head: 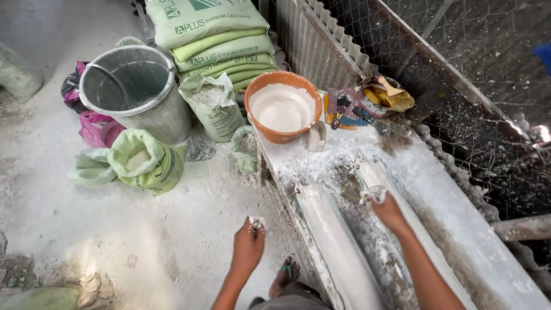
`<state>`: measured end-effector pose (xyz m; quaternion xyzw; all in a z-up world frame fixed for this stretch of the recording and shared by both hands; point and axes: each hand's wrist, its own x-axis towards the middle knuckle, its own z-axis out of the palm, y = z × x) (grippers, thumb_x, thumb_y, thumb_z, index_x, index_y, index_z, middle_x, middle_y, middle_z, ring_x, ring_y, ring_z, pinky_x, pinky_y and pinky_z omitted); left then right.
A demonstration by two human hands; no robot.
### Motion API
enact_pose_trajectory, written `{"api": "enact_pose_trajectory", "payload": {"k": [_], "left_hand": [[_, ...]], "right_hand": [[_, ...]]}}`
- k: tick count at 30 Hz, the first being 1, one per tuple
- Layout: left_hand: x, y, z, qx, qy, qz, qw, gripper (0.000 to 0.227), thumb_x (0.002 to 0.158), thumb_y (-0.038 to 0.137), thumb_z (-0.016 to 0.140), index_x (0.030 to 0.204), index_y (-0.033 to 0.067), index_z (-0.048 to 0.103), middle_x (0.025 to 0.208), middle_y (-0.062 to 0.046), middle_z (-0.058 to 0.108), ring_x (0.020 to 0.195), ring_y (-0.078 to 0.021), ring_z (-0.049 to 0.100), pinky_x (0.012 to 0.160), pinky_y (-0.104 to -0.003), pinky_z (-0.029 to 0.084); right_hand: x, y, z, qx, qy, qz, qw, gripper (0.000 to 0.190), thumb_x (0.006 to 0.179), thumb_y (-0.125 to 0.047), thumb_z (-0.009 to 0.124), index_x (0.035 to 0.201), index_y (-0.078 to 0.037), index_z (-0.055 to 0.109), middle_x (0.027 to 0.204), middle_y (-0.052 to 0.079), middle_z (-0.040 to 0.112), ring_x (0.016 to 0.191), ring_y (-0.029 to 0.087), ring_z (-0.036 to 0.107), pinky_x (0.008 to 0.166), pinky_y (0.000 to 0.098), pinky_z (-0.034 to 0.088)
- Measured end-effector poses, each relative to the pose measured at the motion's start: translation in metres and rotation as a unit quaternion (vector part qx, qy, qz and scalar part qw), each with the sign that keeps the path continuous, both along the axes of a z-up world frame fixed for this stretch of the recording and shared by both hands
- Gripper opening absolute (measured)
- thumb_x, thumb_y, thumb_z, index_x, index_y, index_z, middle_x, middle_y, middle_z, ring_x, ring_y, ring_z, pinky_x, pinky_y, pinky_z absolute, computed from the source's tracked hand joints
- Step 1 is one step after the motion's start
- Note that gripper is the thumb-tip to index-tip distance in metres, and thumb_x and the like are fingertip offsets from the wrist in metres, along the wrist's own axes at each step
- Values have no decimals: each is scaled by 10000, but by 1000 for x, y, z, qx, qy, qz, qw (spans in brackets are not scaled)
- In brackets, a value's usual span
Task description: Casting and smoothing gypsum plaster to create decorative ceiling moldings on a workbench.
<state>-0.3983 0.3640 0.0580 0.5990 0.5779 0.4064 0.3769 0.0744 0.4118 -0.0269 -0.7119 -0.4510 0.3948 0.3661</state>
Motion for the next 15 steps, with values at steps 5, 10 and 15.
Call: {"api": "enact_pose_trajectory", "payload": {"k": [5, 10, 15], "left_hand": [[15, 36, -11, -12, 27, 12, 999, 128, 905, 58, 622, 1019, -1, 630, 774, -213, 701, 603, -331, 671, 551, -424, 508], [39, 63, 7, -57, 41, -5, 998, 207, 886, 34, 609, 1089, 13, 642, 829, -214, 704, 649, -349, 682, 594, -431, 526], [36, 86, -10, -21, 67, -60, 996, 224, 881, 13, 615, 1102, 8, 654, 889, -224, 693, 748, -398, 675, 663, -463, 531]], "right_hand": [[105, 95, 30, -6, -198, 69, 978, 276, 929, -158, 620, 1129, 5, 718, 1070, 195, 790, 1017, 297, 722, 919, 421, 555], [99, 161, 86, -119, -423, 93, 894, 416, 955, -317, 698, 1138, 56, 675, 1135, 284, 707, 1111, 415, 681, 968, 473, 539], [120, 210, 50, -134, -542, 203, 804, 356, 968, -313, 658, 1151, -14, 719, 1316, 228, 675, 1330, 379, 581, 1135, 452, 468]]}}
